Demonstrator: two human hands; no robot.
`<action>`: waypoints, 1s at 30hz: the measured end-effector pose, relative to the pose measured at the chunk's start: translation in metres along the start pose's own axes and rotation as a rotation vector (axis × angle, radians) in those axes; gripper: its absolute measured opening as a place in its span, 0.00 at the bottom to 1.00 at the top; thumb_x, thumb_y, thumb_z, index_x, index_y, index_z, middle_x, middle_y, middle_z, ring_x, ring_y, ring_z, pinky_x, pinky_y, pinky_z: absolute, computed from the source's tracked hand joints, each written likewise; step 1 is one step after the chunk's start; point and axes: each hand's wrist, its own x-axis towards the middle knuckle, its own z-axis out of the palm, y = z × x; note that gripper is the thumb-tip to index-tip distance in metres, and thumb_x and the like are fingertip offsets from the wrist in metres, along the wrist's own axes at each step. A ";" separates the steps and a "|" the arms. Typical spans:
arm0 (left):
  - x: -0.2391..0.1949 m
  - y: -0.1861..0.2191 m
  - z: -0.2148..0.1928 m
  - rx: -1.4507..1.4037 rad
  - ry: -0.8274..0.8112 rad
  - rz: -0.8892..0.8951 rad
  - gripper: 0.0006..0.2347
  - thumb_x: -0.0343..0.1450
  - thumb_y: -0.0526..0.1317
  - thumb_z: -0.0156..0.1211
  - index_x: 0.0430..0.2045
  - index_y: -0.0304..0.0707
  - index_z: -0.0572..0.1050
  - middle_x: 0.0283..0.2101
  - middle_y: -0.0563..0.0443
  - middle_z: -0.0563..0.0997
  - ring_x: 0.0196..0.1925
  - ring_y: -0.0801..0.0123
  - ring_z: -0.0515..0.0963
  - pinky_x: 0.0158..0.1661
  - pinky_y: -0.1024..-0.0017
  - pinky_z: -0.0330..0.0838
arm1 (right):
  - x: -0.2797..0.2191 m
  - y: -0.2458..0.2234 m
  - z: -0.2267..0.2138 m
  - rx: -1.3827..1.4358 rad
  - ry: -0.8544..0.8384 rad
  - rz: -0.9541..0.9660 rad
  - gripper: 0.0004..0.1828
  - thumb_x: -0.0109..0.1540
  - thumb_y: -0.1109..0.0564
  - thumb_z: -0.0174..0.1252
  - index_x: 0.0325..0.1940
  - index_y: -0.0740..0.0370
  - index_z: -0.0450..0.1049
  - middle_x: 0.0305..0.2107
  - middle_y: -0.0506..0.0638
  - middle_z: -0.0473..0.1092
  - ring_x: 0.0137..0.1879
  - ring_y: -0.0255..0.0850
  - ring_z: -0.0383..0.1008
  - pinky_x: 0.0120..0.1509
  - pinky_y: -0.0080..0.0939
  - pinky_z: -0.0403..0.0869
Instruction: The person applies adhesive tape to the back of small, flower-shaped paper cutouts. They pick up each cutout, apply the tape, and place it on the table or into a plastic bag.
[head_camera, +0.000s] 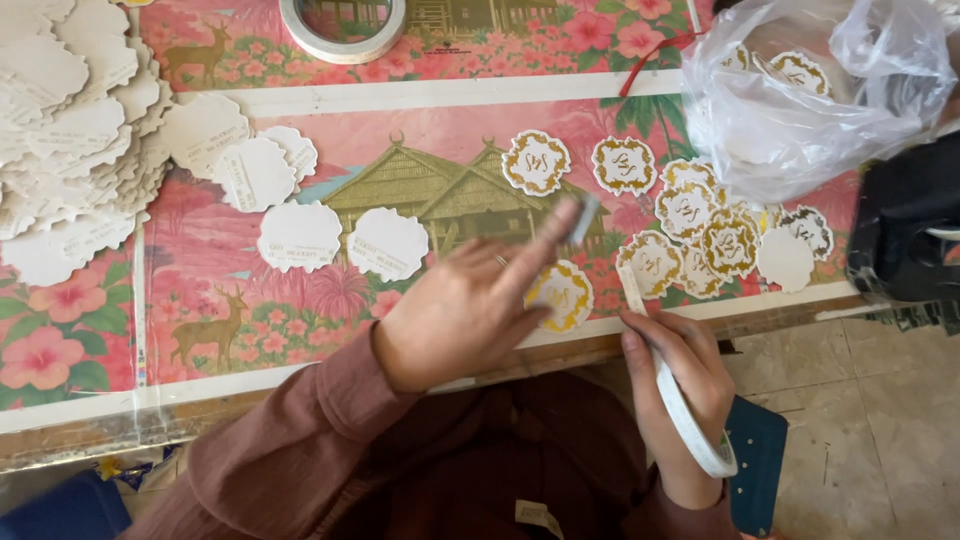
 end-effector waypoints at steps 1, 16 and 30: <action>0.001 -0.001 -0.004 0.004 0.000 -0.003 0.39 0.68 0.39 0.63 0.68 0.35 0.40 0.36 0.46 0.79 0.35 0.57 0.76 0.38 0.62 0.70 | 0.001 -0.001 0.001 0.005 -0.002 -0.002 0.08 0.62 0.64 0.56 0.44 0.69 0.76 0.37 0.57 0.70 0.45 0.47 0.72 0.52 0.42 0.70; -0.001 0.003 0.018 0.197 -0.119 -0.066 0.49 0.56 0.53 0.72 0.67 0.39 0.43 0.43 0.52 0.79 0.51 0.57 0.71 0.44 0.62 0.62 | -0.006 0.000 0.001 0.173 0.085 0.188 0.14 0.66 0.58 0.47 0.43 0.72 0.73 0.39 0.60 0.71 0.45 0.46 0.73 0.47 0.39 0.73; -0.002 0.005 0.018 -0.107 -0.066 -0.048 0.36 0.63 0.33 0.59 0.67 0.51 0.48 0.49 0.47 0.68 0.48 0.54 0.71 0.50 0.59 0.66 | -0.004 0.011 -0.002 0.336 0.170 0.575 0.13 0.62 0.59 0.53 0.49 0.66 0.73 0.43 0.57 0.73 0.46 0.41 0.75 0.52 0.34 0.74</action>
